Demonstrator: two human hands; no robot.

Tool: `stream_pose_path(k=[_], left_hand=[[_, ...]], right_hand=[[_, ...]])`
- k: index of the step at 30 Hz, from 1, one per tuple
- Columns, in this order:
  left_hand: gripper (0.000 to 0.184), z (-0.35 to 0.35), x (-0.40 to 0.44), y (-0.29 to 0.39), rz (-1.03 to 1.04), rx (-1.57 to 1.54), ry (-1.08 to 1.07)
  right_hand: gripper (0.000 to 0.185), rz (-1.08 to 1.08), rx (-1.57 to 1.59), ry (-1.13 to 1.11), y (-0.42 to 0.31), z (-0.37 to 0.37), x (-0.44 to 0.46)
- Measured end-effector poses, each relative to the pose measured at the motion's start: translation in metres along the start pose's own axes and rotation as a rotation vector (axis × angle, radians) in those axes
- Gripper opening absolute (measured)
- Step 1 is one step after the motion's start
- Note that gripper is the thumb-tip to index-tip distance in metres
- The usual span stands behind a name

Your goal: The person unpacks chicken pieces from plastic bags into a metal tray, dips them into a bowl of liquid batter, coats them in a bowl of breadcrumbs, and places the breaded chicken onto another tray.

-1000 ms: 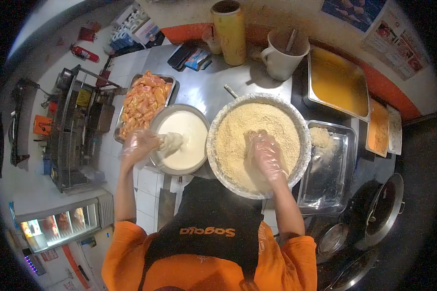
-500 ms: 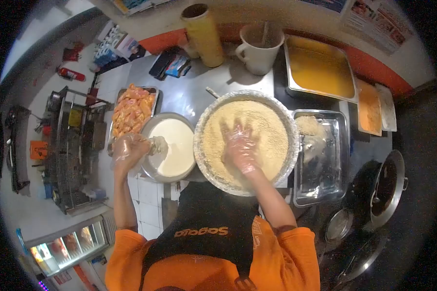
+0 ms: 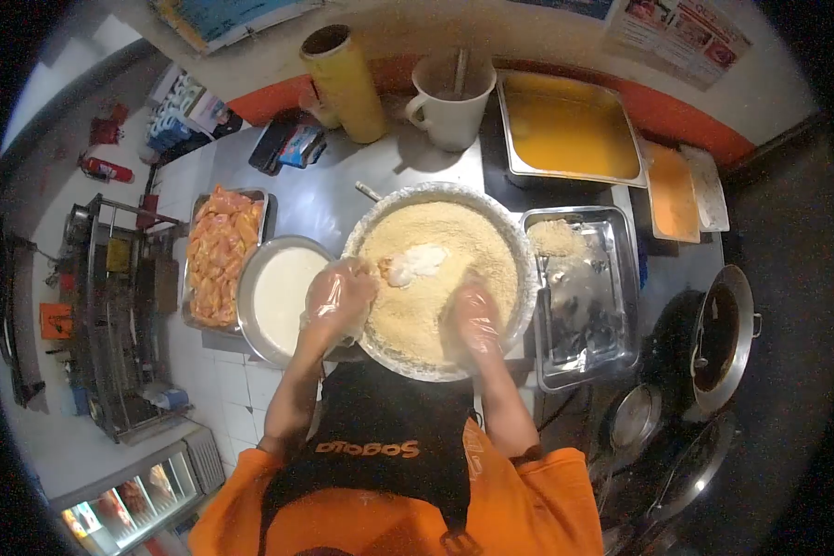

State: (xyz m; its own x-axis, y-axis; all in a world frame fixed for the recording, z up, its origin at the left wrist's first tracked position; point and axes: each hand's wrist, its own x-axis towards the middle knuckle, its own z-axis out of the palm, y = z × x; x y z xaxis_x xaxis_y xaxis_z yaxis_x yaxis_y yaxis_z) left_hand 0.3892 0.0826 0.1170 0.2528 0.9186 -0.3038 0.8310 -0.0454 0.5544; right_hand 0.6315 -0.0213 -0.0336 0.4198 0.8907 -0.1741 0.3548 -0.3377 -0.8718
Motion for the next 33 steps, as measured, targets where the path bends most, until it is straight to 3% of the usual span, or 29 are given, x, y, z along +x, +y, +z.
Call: stream_pose_path(k=[1, 2, 4, 5, 7, 9, 11, 14, 16, 17, 18, 19, 22, 24, 26, 28, 30, 31, 33], left_hand=[[0.033, 0.017, 0.003, -0.007, 0.02, 0.037, 0.153], [0.033, 0.021, 0.004, -0.012, 0.022, 0.04, 0.15], [0.036, 0.025, 0.003, -0.022, 0.005, -0.246, 0.16], [0.036, 0.032, 0.002, -0.024, 0.01, -0.244, 0.161], [0.04, 0.053, -0.001, -0.028, 0.122, -0.523, 0.306], [0.041, 0.072, 0.001, -0.048, 0.182, -0.434, 0.293], [0.042, 0.075, -0.012, -0.051, 0.223, -0.343, 0.273], [0.048, 0.07, -0.009, -0.041, 0.294, -0.778, 0.207], [0.047, 0.079, 0.006, -0.038, 0.435, -0.25, 0.21], [0.047, 0.081, 0.008, -0.034, 0.433, -0.255, 0.21], [0.047, 0.082, 0.005, -0.032, 0.539, -0.059, 0.182], [0.048, 0.08, 0.006, -0.03, 0.653, 0.143, 0.156], [0.047, 0.108, 0.011, -0.051, 0.57, 0.05, 0.229], [0.046, 0.113, 0.011, -0.058, 0.537, 0.105, 0.17], [0.046, 0.108, 0.011, -0.054, 0.489, 0.156, 0.128], [0.047, 0.093, 0.001, -0.043, 0.514, 0.316, 0.146], [0.05, 0.057, -0.007, -0.018, 0.502, 0.325, 0.15], [0.054, 0.062, -0.008, -0.026, 0.478, 0.249, 0.137], [0.062, 0.102, 0.002, -0.079, 0.403, -0.136, 0.097]], right_hand=[[0.029, -0.147, -0.19, -0.114, -0.005, -0.001, 0.004], [0.031, -0.156, -0.171, -0.161, -0.016, -0.004, 0.003], [0.034, -0.17, -0.131, -0.255, -0.038, -0.008, 0.001], [0.037, -0.379, -0.406, -0.16, -0.029, 0.0, -0.001], [0.04, -0.587, -0.688, -0.056, -0.019, 0.008, 0.003], [0.041, -0.21, -0.54, -0.312, -0.053, 0.015, 0.011], [0.038, -0.166, -0.425, -0.29, -0.075, 0.007, 0.006], [0.031, -0.046, -0.146, -0.309, -0.084, 0.011, 0.011], [0.028, 0.058, 0.014, -0.371, -0.076, 0.014, 0.015], [0.029, -0.156, -0.148, -0.33, -0.07, 0.014, 0.019], [0.032, -0.359, -0.306, -0.292, -0.063, 0.014, 0.016], [0.032, -0.353, -0.306, -0.29, -0.071, 0.014, 0.013], [0.045, -0.065, 0.053, -0.293, -0.092, 0.014, 0.01], [0.054, -0.859, -0.855, -0.016, -0.078, 0.021, 0.017], [0.056, -0.972, -1.039, -0.004, -0.061, 0.01, 0.034], [0.035, -0.655, -0.618, -0.113, -0.057, -0.002, 0.045], [0.026, -0.498, -0.409, -0.153, -0.066, 0.002, 0.051], [0.024, -0.34, -0.28, -0.121, -0.077, 0.011, 0.043], [0.029, -0.031, -0.391, -0.289, -0.06, 0.022, 0.062]])
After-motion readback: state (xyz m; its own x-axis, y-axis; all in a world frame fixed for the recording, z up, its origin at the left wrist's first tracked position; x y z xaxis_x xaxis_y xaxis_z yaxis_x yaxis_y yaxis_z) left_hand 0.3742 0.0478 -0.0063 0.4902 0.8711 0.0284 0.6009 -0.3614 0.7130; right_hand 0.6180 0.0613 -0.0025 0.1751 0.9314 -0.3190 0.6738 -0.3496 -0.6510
